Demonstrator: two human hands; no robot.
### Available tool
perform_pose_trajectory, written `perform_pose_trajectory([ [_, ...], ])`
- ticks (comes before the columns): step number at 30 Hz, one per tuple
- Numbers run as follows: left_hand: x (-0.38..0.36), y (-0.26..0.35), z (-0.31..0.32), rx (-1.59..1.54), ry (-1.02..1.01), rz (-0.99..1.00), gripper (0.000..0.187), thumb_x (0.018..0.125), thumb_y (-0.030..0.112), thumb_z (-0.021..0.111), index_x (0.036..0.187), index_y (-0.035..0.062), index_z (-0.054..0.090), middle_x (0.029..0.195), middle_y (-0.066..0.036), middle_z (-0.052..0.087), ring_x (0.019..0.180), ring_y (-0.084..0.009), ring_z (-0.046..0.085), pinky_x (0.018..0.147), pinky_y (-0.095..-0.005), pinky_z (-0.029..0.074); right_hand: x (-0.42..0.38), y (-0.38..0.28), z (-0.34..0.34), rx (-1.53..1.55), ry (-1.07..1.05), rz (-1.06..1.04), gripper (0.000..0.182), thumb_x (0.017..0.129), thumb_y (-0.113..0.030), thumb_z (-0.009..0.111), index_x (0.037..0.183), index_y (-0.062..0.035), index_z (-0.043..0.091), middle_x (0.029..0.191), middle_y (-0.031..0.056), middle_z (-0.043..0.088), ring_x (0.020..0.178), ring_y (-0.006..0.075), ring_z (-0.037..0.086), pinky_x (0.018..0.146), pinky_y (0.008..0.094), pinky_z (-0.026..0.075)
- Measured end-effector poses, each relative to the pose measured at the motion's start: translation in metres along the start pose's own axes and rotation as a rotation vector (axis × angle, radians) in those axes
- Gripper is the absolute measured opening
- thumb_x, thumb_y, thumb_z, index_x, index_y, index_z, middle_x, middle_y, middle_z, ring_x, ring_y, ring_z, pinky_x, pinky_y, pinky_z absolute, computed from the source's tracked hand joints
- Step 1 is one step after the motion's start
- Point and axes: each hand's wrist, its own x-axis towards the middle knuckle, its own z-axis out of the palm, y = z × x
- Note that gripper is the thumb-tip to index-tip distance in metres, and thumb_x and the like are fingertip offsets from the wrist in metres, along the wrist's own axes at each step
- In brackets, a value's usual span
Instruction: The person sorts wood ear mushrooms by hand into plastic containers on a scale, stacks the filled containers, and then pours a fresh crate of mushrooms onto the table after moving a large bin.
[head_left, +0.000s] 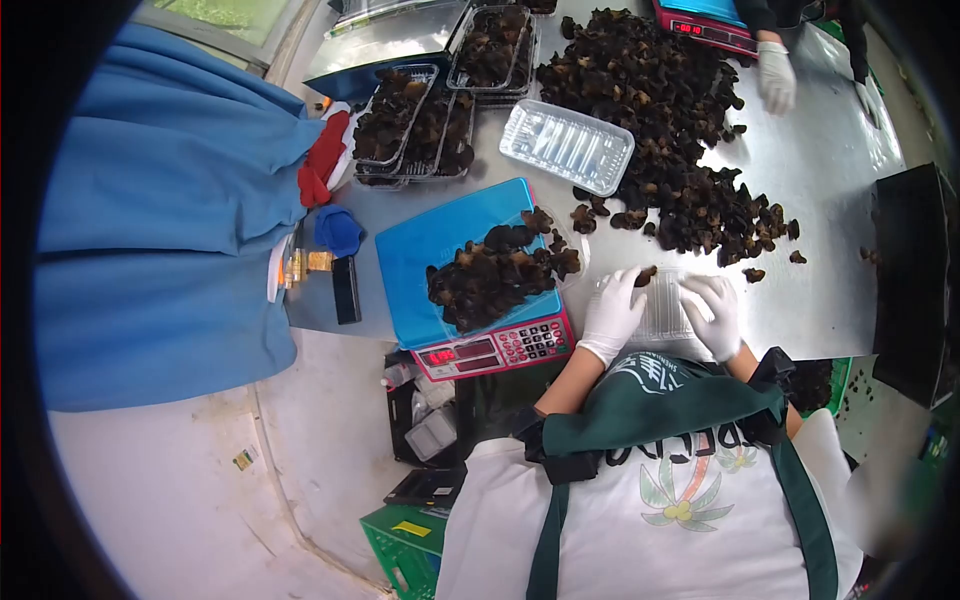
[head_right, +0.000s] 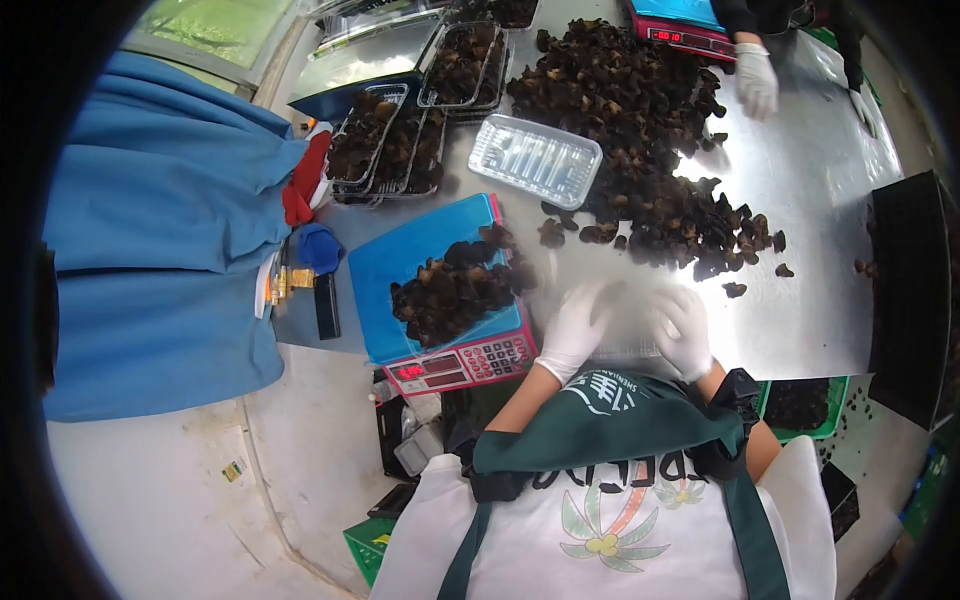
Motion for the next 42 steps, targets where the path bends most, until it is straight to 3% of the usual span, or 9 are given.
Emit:
perform_pose_trajectory([
  [5,-0.019,0.01,-0.009,0.092,-0.127,-0.114,0.039,0.077,0.015,0.058,0.112,0.0002,0.05,0.105,-0.017,0.055,0.099,-0.035,0.052,0.086,-0.0414,0.043,0.136,-0.053,0.078,0.117,-0.087,-0.18,0.04,0.072,-0.008,0.063,0.111,-0.0082,0.057,0.104,0.0129,0.058,0.094,0.0295,0.056,0.083,0.0361,0.045],
  [10,-0.047,0.016,-0.022,-0.019,-0.045,-0.207,0.034,0.079,0.016,0.057,0.111,0.0043,0.054,0.11,-0.017,0.055,0.102,-0.0346,0.052,0.087,-0.0409,0.042,0.185,-0.055,0.124,-0.291,-0.532,-0.334,0.032,0.071,-0.013,0.058,0.103,-0.0101,0.059,0.098,0.0089,0.059,0.091,0.0278,0.056,0.077,0.039,0.046],
  [14,-0.067,0.005,-0.023,-0.065,0.05,-0.247,0.033,0.08,0.016,0.058,0.11,0.0042,0.055,0.108,-0.017,0.056,0.101,-0.0347,0.052,0.086,-0.04,0.043,0.182,-0.043,0.112,0.122,-0.197,-0.228,0.023,0.071,-0.011,0.056,0.093,-0.0085,0.062,0.084,0.011,0.061,0.083,0.0262,0.059,0.074,0.0371,0.047],
  [17,-0.068,0.001,-0.02,-0.116,0.034,-0.278,0.033,0.08,0.016,0.058,0.111,0.0045,0.055,0.106,-0.017,0.057,0.099,-0.0347,0.053,0.084,-0.0394,0.044,0.151,-0.035,0.074,0.453,-0.078,0.075,0.025,0.07,-0.012,0.061,0.095,-0.008,0.062,0.087,0.0108,0.062,0.085,0.0268,0.059,0.074,0.0362,0.048],
  [19,-0.059,0.002,-0.01,-0.126,-0.01,-0.269,0.033,0.081,0.016,0.057,0.111,0.0045,0.055,0.104,-0.017,0.057,0.098,-0.0344,0.054,0.083,-0.0392,0.044,0.121,-0.02,0.04,0.353,0.041,0.057,0.024,0.07,-0.012,0.061,0.093,-0.0058,0.062,0.083,0.0095,0.062,0.081,0.0261,0.059,0.078,0.0359,0.046],
  [25,-0.044,0.028,0.002,-0.094,-0.152,-0.072,0.043,0.079,0.014,0.059,0.119,0.0018,0.049,0.113,-0.018,0.052,0.103,-0.0339,0.05,0.089,-0.0403,0.04,-0.039,0.01,0.022,-0.318,-0.04,0.285,0.036,0.069,-0.014,0.063,0.105,-0.0121,0.06,0.107,0.0104,0.056,0.094,0.0297,0.052,0.087,0.0384,0.041],
  [29,-0.016,0.033,0.04,0.05,-0.295,0.219,0.045,0.076,0.011,0.062,0.118,0.0025,0.05,0.114,-0.017,0.052,0.106,-0.0324,0.048,0.091,-0.0392,0.039,-0.11,0.035,0.005,-0.074,0.112,0.538,0.032,0.07,-0.016,0.063,0.101,-0.0094,0.061,0.107,0.0099,0.056,0.101,0.0295,0.051,0.09,0.0392,0.041],
  [37,-0.018,0.101,0.102,0.101,-0.746,0.524,0.051,0.077,0.015,0.06,0.124,0.0025,0.044,0.12,-0.019,0.047,0.114,-0.0351,0.043,0.095,-0.0419,0.037,-0.255,0.025,-0.07,-0.256,0.723,1.201,0.016,0.075,-0.012,0.056,0.089,-0.0079,0.062,0.097,0.011,0.06,0.094,0.031,0.053,0.084,0.038,0.043],
  [42,-0.025,0.148,0.164,0.178,-0.903,0.653,0.054,0.077,0.018,0.061,0.126,0.0034,0.042,0.127,-0.02,0.041,0.117,-0.0357,0.041,0.096,-0.0419,0.038,-0.319,0.032,-0.071,0.005,0.711,1.319,0.018,0.074,-0.012,0.058,0.09,-0.0074,0.063,0.095,0.013,0.059,0.092,0.0309,0.055,0.082,0.0382,0.045],
])
